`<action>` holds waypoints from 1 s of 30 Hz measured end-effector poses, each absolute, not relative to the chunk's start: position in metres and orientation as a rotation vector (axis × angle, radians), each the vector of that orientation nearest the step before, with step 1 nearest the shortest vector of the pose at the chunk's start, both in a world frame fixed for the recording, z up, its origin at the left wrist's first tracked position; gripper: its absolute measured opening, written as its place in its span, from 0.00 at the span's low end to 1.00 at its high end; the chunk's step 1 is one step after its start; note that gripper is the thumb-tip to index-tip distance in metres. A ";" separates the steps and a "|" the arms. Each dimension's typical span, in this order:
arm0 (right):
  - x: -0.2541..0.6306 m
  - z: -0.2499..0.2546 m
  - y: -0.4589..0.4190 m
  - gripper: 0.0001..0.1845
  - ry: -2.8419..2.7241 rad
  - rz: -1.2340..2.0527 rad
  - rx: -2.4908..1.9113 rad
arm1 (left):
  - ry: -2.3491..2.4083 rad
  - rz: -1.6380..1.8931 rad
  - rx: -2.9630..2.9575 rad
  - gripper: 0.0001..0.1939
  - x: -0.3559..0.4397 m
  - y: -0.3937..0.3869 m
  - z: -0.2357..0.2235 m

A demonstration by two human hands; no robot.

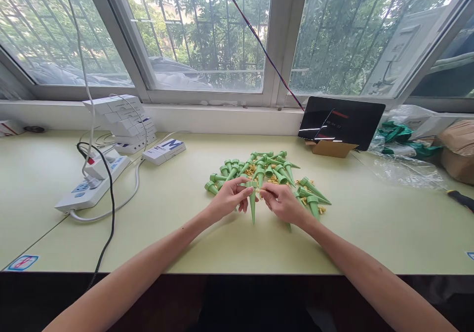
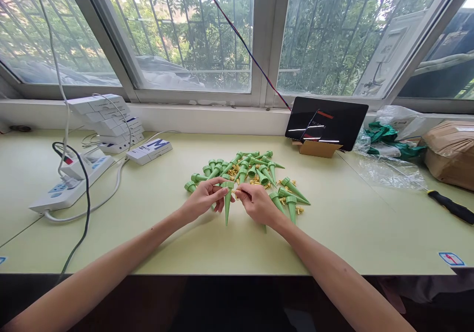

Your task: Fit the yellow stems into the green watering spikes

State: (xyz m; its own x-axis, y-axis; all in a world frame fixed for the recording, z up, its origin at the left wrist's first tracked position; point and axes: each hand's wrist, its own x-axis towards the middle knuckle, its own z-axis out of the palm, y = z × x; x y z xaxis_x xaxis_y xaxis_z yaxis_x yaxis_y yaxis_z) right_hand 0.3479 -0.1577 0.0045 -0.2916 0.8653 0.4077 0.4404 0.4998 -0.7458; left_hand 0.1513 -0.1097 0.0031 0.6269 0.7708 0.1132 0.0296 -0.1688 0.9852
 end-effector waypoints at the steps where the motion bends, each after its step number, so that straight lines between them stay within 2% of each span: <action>1: 0.348 0.004 -0.157 0.15 -1.911 0.647 -1.080 | 0.685 0.762 1.648 0.19 0.152 -0.110 0.003; 10: 0.349 0.002 -0.156 0.17 -1.783 0.953 -1.059 | 0.758 0.900 1.855 0.16 0.153 -0.116 0.003; 23: 0.348 0.005 -0.158 0.18 -1.936 0.599 -1.088 | 0.684 0.774 1.633 0.18 0.153 -0.111 0.002; 30: 0.350 0.001 -0.156 0.17 -1.812 0.920 -1.077 | 0.810 0.910 1.918 0.16 0.154 -0.119 0.005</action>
State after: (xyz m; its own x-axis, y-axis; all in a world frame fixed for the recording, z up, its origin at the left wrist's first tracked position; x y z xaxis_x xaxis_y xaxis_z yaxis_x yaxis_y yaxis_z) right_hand 0.3499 -0.1555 0.0005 -0.3007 0.9130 0.2757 0.3160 0.3682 -0.8744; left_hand 0.1536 -0.1192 0.0053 0.5272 0.8011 0.2834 0.1890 -0.4357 0.8800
